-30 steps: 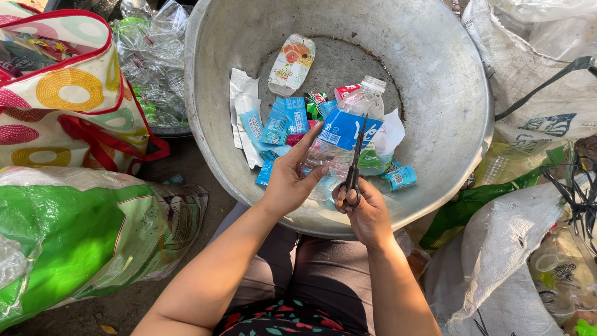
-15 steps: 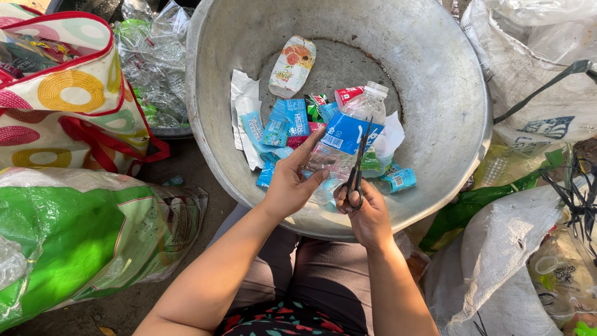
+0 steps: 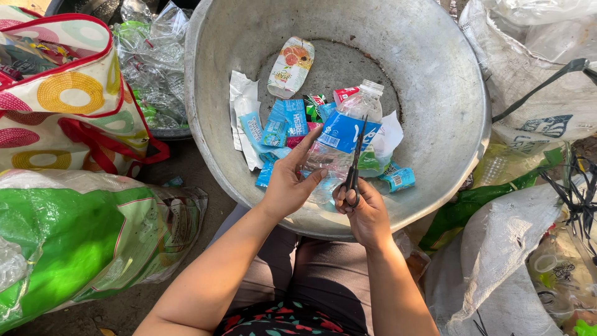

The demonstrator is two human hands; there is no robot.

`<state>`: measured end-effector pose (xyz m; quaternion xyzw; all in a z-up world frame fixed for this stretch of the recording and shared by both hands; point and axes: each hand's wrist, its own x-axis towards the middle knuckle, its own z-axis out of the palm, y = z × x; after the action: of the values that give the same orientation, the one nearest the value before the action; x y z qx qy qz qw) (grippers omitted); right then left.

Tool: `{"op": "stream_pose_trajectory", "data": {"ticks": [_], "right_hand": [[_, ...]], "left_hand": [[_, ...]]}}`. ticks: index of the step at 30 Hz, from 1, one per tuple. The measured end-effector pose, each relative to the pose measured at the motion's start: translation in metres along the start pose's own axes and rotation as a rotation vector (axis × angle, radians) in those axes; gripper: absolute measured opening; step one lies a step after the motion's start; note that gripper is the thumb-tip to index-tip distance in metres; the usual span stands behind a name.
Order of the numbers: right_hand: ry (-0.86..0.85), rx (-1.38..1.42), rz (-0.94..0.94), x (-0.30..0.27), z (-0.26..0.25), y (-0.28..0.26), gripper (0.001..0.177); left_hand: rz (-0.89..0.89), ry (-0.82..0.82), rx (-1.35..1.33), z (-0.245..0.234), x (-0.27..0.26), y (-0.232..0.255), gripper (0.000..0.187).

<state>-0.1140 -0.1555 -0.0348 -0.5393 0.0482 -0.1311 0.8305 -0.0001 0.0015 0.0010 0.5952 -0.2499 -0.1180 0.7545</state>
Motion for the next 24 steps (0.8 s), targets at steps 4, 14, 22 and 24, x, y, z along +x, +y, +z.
{"op": "stream_pose_trajectory", "data": {"ticks": [4, 14, 22, 24], "right_hand": [[-0.011, 0.011, -0.003, 0.0, -0.003, 0.001, 0.033], [0.008, 0.007, -0.04, 0.009, -0.004, 0.001, 0.033], [-0.046, 0.039, 0.127, 0.001, -0.011, 0.002, 0.033], [-0.008, 0.031, 0.137, 0.002, -0.011, 0.003, 0.027]], "left_hand": [[0.006, 0.001, -0.012, 0.001, 0.0, -0.001, 0.075], [0.014, 0.004, 0.087, 0.001, 0.005, -0.007, 0.077], [-0.008, -0.012, 0.102, -0.003, 0.0, 0.005, 0.07], [-0.048, 0.028, 0.122, -0.003, 0.001, 0.006, 0.07]]}}
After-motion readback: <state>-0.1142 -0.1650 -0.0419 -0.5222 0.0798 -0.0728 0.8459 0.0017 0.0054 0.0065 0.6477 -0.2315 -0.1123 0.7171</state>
